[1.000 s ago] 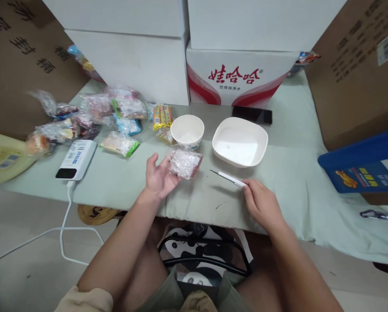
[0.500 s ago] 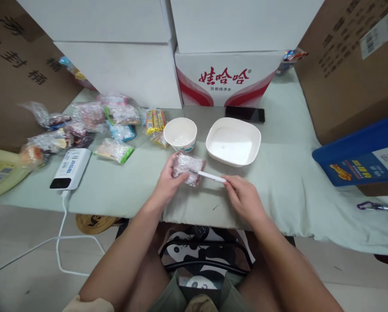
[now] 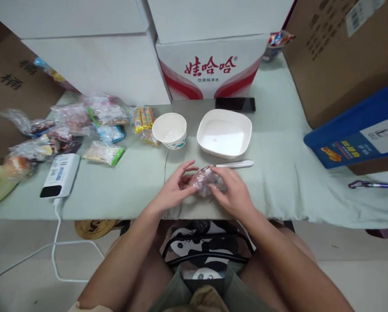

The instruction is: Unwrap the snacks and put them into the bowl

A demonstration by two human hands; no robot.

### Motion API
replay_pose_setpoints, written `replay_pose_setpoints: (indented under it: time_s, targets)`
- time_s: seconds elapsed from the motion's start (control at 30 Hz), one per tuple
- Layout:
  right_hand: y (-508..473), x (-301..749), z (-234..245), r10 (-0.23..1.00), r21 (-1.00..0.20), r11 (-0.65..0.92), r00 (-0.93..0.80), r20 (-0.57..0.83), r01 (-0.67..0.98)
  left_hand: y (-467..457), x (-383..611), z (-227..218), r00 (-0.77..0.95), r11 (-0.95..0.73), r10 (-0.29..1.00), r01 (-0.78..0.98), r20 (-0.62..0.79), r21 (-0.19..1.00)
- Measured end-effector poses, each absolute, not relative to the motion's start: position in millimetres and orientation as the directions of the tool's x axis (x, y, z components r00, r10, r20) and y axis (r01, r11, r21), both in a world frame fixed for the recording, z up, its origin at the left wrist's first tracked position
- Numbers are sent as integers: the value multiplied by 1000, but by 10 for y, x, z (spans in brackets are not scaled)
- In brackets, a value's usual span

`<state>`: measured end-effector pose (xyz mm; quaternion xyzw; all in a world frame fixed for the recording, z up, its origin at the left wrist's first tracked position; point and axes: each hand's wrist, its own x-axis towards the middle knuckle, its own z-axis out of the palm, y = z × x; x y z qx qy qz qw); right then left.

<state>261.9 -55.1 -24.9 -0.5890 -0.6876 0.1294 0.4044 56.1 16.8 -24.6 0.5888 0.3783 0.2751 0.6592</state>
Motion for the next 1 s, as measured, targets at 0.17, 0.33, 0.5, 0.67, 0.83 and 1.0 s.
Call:
replay_pose_setpoints:
  time_s: [0.17,0.33,0.5,0.67,0.83,1.0]
  targets:
    - [-517,2726,-244,911,-658,232,78,406,716,272,394,-256,200,-121,979,393,44,911]
    - [-535,2754,-217,919,-672,249,50,392,697,267,325,-191,567,-441,801,347,190,827]
    - [-510,2875,-234,856,-741,127,305,418,659,253,402,-183,289,-45,957,192,-12,980]
    - [-480,2972,-272,802,-756,26,438,406,654,343,320,-220,-142,271,949,-92,-282,958]
    - [-546,2945,-251,700,-688,137,422,577,713,325,232,-209,137,-214,974,300,180,930]
    - [-570,2937,-238,768,-600,343,153,622,723,272,312,-197,458,-306,886,469,68,829]
